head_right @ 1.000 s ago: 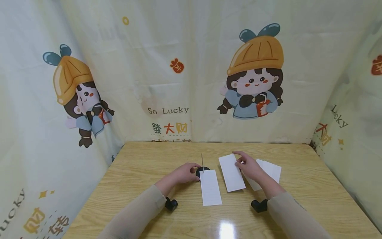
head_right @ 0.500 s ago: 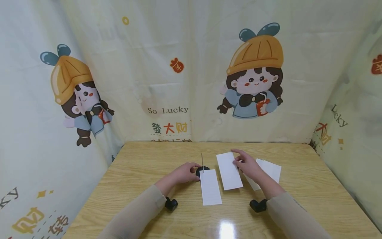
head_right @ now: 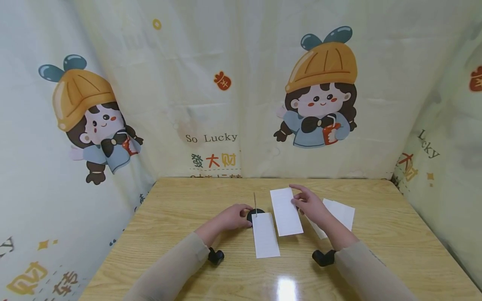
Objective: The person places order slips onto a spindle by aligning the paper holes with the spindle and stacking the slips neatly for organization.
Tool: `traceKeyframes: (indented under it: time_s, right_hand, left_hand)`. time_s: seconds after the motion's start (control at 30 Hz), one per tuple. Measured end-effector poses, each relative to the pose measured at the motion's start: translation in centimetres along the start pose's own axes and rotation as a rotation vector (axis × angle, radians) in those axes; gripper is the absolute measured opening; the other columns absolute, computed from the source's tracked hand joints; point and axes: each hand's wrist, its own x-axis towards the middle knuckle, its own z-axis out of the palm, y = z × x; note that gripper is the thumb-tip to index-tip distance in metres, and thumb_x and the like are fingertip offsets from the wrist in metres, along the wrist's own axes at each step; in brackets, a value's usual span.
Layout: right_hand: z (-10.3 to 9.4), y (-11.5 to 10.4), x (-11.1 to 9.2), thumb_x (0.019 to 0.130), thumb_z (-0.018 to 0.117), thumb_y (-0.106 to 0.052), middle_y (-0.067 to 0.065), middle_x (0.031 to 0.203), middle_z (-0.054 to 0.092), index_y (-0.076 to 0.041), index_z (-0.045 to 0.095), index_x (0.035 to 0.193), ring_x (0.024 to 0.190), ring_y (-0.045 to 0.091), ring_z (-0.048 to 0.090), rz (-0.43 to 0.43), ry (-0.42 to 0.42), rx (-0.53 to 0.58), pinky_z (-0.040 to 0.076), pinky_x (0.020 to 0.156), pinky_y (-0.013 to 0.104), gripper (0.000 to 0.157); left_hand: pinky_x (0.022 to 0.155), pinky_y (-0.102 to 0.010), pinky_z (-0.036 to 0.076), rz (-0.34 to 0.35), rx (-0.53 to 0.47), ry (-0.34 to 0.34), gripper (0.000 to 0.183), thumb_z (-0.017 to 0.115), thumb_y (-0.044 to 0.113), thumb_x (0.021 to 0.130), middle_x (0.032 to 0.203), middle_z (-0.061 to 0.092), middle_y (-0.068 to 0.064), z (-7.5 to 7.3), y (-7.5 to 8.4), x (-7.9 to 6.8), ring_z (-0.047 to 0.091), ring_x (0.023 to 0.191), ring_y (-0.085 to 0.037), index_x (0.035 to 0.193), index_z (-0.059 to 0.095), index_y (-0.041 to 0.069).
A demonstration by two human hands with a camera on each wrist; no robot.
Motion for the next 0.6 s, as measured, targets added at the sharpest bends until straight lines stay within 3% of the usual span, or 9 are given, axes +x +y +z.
traceKeyframes:
  time_s: [0.33,0.6]
  right_hand:
    - [0.1,-0.7,0.0,0.1,0.06,-0.014,0.017,0.107,0.056,-0.014,0.037,0.152,0.08,0.029,0.053,0.005,0.003,0.041,0.049,0.068,0.039,0.057]
    - [0.5,-1.4,0.1,0.1,0.06,-0.016,0.018,0.109,0.057,-0.015,0.039,0.151,0.078,0.025,0.054,-0.034,0.013,0.076,0.05,0.066,0.035,0.054]
  left_hand:
    - [0.081,-0.037,0.046,0.019,0.02,-0.001,0.053,0.08,0.028,0.084,0.097,0.057,-0.001,-0.1,0.1,0.0,0.052,0.087,-0.018,0.133,0.061,0.019]
    - [0.08,-0.037,0.046,0.027,0.009,-0.001,0.053,0.08,0.027,0.084,0.098,0.057,-0.002,-0.2,0.1,-0.2,0.052,0.086,-0.018,0.133,0.061,0.018]
